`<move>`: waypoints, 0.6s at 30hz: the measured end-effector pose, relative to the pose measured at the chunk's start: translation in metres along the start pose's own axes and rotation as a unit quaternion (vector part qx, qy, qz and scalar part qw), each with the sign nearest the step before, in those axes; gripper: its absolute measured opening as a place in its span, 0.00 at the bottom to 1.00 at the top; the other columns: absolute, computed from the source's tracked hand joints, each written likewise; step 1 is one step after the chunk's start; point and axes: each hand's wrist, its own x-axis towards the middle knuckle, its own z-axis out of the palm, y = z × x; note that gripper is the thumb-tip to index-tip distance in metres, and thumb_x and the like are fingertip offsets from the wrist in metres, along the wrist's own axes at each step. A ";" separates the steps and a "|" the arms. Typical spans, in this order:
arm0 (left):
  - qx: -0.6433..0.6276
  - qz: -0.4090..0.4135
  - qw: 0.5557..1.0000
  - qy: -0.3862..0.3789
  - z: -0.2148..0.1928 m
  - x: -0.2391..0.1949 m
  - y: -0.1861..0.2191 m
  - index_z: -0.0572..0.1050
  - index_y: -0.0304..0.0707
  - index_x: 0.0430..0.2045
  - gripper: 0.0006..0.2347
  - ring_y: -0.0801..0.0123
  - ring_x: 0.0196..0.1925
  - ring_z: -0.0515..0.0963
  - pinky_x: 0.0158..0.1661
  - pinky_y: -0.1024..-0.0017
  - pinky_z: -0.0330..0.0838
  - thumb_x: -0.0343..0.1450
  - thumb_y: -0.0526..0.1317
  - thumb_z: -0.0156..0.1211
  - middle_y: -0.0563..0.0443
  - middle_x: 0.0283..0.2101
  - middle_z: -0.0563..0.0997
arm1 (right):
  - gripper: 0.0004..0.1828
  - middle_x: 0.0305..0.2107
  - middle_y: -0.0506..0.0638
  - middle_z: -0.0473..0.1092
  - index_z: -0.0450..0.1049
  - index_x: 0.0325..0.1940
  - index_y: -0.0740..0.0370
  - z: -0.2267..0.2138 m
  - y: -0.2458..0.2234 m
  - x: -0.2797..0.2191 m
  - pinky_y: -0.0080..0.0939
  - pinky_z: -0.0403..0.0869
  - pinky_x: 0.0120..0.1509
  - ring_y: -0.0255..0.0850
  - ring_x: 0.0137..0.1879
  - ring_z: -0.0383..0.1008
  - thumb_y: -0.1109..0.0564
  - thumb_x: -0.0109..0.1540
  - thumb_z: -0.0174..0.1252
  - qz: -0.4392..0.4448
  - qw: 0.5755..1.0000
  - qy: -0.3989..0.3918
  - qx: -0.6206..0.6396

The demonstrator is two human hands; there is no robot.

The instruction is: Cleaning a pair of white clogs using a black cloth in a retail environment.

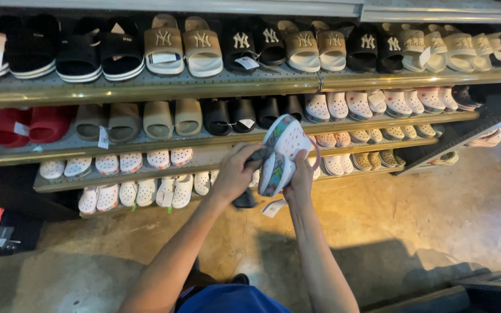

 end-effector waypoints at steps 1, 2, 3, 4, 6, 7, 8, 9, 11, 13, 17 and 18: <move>0.000 0.000 1.000 0.000 -0.006 0.002 0.004 0.77 0.39 0.50 0.15 0.56 0.52 0.81 0.50 0.66 0.75 0.69 0.30 0.63 0.45 0.49 0.79 | 0.31 0.53 0.58 0.73 0.61 0.67 0.66 -0.003 -0.002 -0.001 0.52 0.81 0.53 0.49 0.53 0.79 0.41 0.69 0.49 0.000 1.000 0.000 0.000; 0.090 -0.025 0.996 0.014 -0.012 0.005 0.008 0.78 0.41 0.49 0.14 0.54 0.50 0.81 0.49 0.64 0.75 0.69 0.30 0.63 0.46 0.47 0.80 | 0.30 0.50 0.57 0.75 0.65 0.63 0.68 -0.006 -0.004 -0.002 0.50 0.82 0.51 0.48 0.50 0.80 0.41 0.68 0.51 0.004 0.999 -0.001 -0.033; 0.180 -0.048 0.982 0.029 -0.020 0.008 0.012 0.80 0.44 0.48 0.13 0.52 0.48 0.81 0.48 0.62 0.75 0.69 0.31 0.63 0.46 0.46 0.80 | 0.29 0.47 0.57 0.77 0.68 0.60 0.69 -0.007 -0.004 0.000 0.48 0.82 0.48 0.46 0.46 0.81 0.41 0.67 0.53 0.007 0.998 -0.005 -0.064; 0.181 -0.046 0.982 0.031 -0.024 0.013 0.019 0.80 0.44 0.48 0.13 0.52 0.48 0.81 0.48 0.62 0.75 0.69 0.31 0.63 0.46 0.46 0.80 | 0.29 0.47 0.57 0.77 0.68 0.60 0.69 -0.012 -0.003 0.006 0.48 0.82 0.48 0.46 0.46 0.81 0.41 0.67 0.53 0.006 0.998 -0.008 -0.064; 0.100 0.059 0.990 0.075 -0.031 0.015 0.034 0.77 0.43 0.47 0.15 0.54 0.50 0.81 0.50 0.62 0.77 0.66 0.29 0.63 0.48 0.46 0.79 | 0.27 0.38 0.54 0.78 0.74 0.51 0.72 -0.025 0.001 0.011 0.43 0.80 0.41 0.41 0.38 0.80 0.42 0.67 0.59 0.014 0.980 0.021 -0.195; 0.100 0.059 0.990 0.077 -0.028 0.017 0.035 0.77 0.43 0.47 0.15 0.54 0.50 0.81 0.50 0.62 0.77 0.66 0.29 0.63 0.48 0.46 0.79 | 0.27 0.38 0.54 0.78 0.74 0.51 0.72 -0.025 0.002 0.010 0.43 0.80 0.41 0.41 0.38 0.80 0.42 0.67 0.59 0.014 0.980 0.019 -0.196; 0.144 0.122 0.981 0.053 -0.024 0.019 0.037 0.78 0.45 0.45 0.16 0.53 0.51 0.79 0.50 0.60 0.76 0.64 0.28 0.62 0.48 0.46 0.79 | 0.24 0.35 0.52 0.78 0.77 0.47 0.71 -0.026 0.004 0.008 0.40 0.77 0.38 0.38 0.35 0.78 0.44 0.65 0.62 -0.003 0.966 0.011 -0.257; 0.186 0.185 0.964 0.028 -0.020 0.021 0.038 0.79 0.46 0.43 0.17 0.51 0.52 0.77 0.51 0.58 0.75 0.61 0.28 0.61 0.48 0.45 0.78 | 0.21 0.31 0.50 0.78 0.79 0.43 0.70 -0.026 0.005 0.007 0.38 0.75 0.34 0.35 0.32 0.76 0.46 0.63 0.65 -0.022 0.948 0.002 -0.317; 0.242 0.206 0.948 -0.019 -0.014 0.030 0.027 0.80 0.47 0.41 0.15 0.51 0.51 0.76 0.48 0.57 0.75 0.62 0.29 0.62 0.49 0.44 0.78 | 0.18 0.30 0.48 0.78 0.81 0.41 0.69 -0.026 0.008 -0.002 0.35 0.74 0.34 0.32 0.32 0.75 0.48 0.61 0.67 -0.055 0.928 -0.046 -0.366; 0.296 0.223 0.926 -0.067 -0.012 0.042 0.018 0.80 0.48 0.39 0.12 0.51 0.49 0.76 0.46 0.56 0.74 0.64 0.31 0.63 0.51 0.43 0.78 | 0.15 0.29 0.47 0.78 0.83 0.39 0.67 -0.014 0.007 -0.017 0.32 0.73 0.34 0.29 0.32 0.75 0.51 0.60 0.69 -0.086 0.902 -0.092 -0.413; 0.295 0.191 0.936 -0.031 -0.014 0.062 0.009 0.78 0.44 0.43 0.12 0.49 0.49 0.75 0.48 0.56 0.73 0.66 0.32 0.62 0.48 0.45 0.76 | 0.13 0.27 0.45 0.79 0.83 0.38 0.65 0.005 -0.002 -0.024 0.31 0.73 0.33 0.27 0.31 0.74 0.53 0.58 0.72 -0.109 0.867 -0.130 -0.469; 0.268 0.162 0.949 -0.033 -0.014 0.062 0.006 0.78 0.42 0.45 0.12 0.49 0.48 0.75 0.47 0.55 0.73 0.68 0.34 0.63 0.49 0.45 0.77 | 0.13 0.26 0.45 0.79 0.83 0.38 0.65 0.003 -0.002 -0.019 0.32 0.72 0.32 0.27 0.30 0.73 0.53 0.57 0.73 -0.113 0.865 -0.119 -0.475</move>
